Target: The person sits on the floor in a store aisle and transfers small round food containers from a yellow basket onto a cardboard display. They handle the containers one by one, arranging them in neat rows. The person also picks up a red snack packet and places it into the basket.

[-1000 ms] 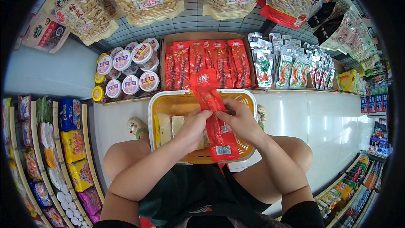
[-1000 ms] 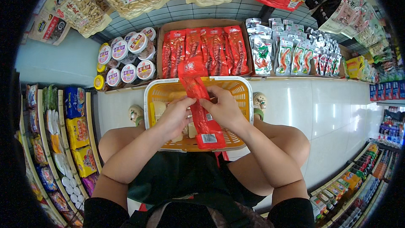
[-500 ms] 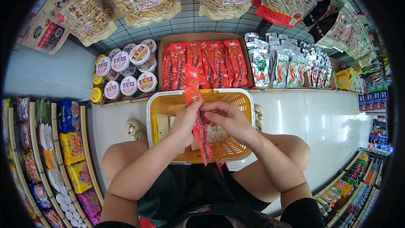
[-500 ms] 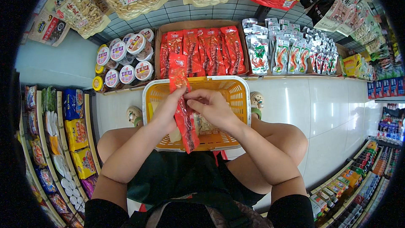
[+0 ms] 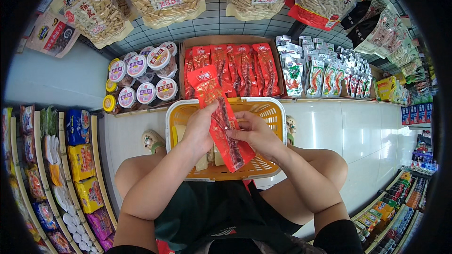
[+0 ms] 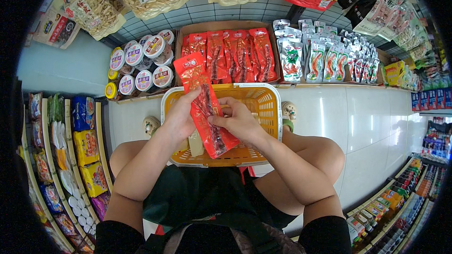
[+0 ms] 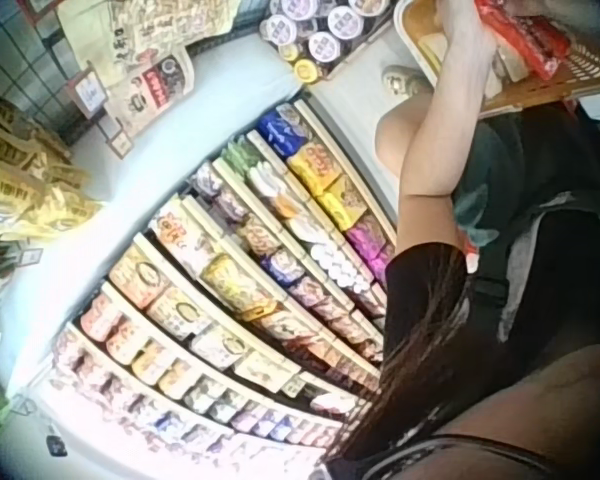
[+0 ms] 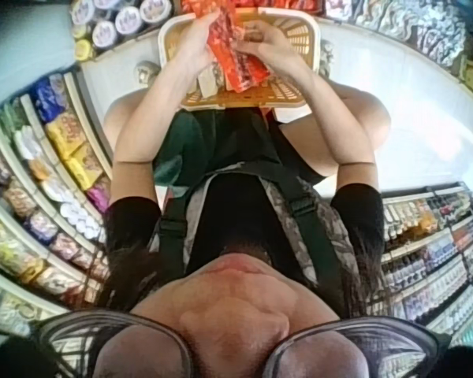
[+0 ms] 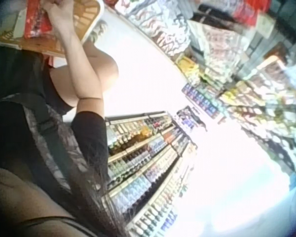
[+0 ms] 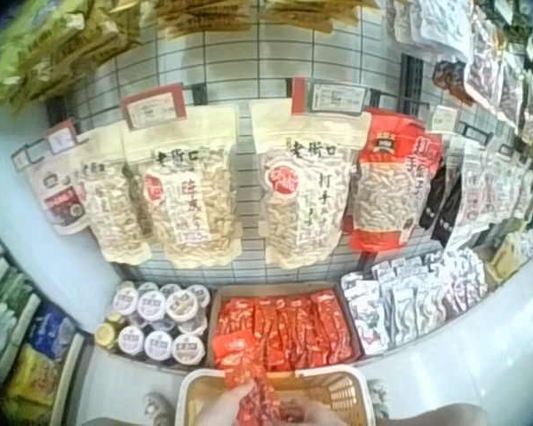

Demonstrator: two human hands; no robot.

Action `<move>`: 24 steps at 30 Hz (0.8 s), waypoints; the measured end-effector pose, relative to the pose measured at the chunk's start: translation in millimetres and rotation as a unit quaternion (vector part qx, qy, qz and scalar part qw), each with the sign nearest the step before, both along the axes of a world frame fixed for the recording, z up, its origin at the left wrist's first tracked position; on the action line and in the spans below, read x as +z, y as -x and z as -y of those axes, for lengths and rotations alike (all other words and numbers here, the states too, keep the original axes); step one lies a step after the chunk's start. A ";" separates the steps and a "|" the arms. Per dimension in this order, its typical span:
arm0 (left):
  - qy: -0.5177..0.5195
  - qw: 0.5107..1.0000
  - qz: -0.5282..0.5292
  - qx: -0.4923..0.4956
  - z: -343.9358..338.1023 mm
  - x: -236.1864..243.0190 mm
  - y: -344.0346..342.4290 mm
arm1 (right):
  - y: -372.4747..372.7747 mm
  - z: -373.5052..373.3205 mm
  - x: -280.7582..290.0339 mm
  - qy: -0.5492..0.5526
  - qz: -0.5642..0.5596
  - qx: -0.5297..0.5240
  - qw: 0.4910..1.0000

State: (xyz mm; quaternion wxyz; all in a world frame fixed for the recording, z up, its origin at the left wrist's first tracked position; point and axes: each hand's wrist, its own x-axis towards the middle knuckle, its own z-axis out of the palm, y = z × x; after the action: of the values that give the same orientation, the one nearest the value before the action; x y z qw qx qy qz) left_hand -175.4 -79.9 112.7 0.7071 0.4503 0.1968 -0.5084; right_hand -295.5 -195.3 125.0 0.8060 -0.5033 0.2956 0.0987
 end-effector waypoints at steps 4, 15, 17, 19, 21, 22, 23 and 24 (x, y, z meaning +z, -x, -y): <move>0.009 1.000 -0.024 0.000 0.7 4.3 0.6 | 1.7 1.1 -4.6 0.016 0.000 -0.005 1.000; -0.106 0.992 0.068 -0.028 -0.7 16.4 -1.0 | -9.6 11.0 -12.2 0.076 -0.032 -0.077 0.994; -0.120 0.988 0.094 -0.019 -2.3 17.6 -4.6 | -17.1 18.0 -21.5 0.094 -0.037 -0.094 0.990; -0.101 0.991 0.088 -0.012 -3.6 20.7 -8.6 | -28.1 20.0 -21.8 0.092 -0.044 -0.134 0.986; -0.082 0.993 0.081 -0.007 -2.9 27.4 -11.0 | -38.6 28.3 -38.9 0.089 -0.042 -0.137 0.986; -0.073 0.994 0.078 -0.006 -1.3 35.4 -12.2 | -45.2 29.9 -46.8 0.109 -0.042 -0.148 0.982; -0.064 0.995 0.075 -0.006 -1.3 40.1 -14.8 | -51.2 33.2 -53.4 0.129 -0.043 -0.159 0.978; -0.056 0.995 0.078 0.009 -7.7 37.1 -22.1 | -64.6 30.4 -44.6 0.156 -0.074 -0.121 0.977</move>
State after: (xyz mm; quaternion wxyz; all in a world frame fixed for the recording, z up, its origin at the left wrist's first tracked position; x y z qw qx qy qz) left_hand -153.3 -72.2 149.8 0.6982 0.5263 0.1730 -0.4534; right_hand -230.9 -225.7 80.3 0.6991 -0.5748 0.4251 -0.0103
